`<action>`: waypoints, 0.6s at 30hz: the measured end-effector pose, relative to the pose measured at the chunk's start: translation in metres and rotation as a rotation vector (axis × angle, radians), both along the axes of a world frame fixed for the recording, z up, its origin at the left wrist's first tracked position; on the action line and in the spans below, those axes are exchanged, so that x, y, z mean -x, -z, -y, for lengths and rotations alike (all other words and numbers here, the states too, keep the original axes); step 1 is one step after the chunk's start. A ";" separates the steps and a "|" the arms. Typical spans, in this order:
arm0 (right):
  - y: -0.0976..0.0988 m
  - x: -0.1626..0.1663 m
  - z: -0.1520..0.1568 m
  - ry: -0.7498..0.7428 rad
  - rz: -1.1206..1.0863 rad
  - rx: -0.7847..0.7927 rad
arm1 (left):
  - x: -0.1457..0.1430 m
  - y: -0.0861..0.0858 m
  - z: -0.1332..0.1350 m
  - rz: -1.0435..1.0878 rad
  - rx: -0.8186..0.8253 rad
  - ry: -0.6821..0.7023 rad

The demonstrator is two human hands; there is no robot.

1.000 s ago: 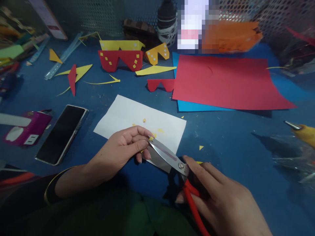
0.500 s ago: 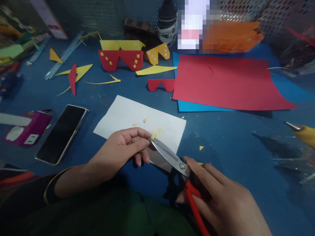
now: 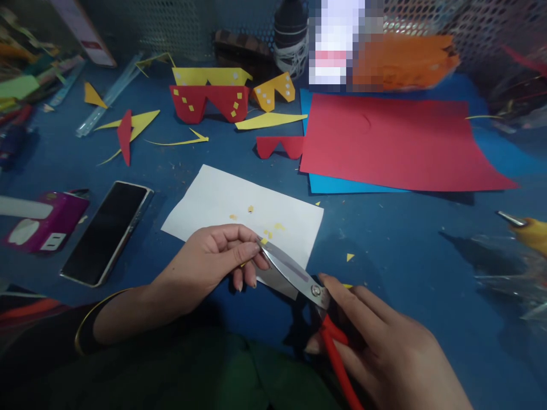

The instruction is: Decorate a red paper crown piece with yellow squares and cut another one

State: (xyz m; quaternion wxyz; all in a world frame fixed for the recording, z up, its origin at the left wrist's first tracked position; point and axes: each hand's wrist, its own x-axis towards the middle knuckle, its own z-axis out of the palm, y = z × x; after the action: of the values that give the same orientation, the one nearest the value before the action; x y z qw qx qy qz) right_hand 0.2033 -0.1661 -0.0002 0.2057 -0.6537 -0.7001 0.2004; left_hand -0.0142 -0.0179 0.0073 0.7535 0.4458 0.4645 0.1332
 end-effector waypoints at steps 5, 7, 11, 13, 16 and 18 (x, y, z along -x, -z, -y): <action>0.001 -0.001 -0.001 0.010 -0.013 -0.022 | 0.000 0.001 0.000 0.010 0.010 -0.004; 0.001 0.000 -0.002 0.007 -0.007 -0.022 | 0.000 0.002 0.000 0.012 0.016 -0.008; 0.001 -0.001 -0.001 0.002 -0.002 -0.009 | 0.000 0.002 0.000 0.014 0.023 -0.008; 0.001 -0.001 0.000 0.003 -0.002 -0.001 | 0.000 0.002 0.000 0.006 0.028 -0.009; 0.003 -0.001 0.002 0.005 -0.003 -0.005 | -0.001 0.001 0.000 -0.012 0.029 -0.010; 0.004 -0.001 0.002 0.008 -0.006 -0.012 | -0.001 0.000 0.000 -0.018 0.027 -0.009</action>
State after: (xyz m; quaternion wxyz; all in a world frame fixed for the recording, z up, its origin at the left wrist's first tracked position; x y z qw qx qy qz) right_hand 0.2048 -0.1682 -0.0041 0.2125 -0.6549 -0.6979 0.1973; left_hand -0.0135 -0.0175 0.0072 0.7547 0.4347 0.4750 0.1261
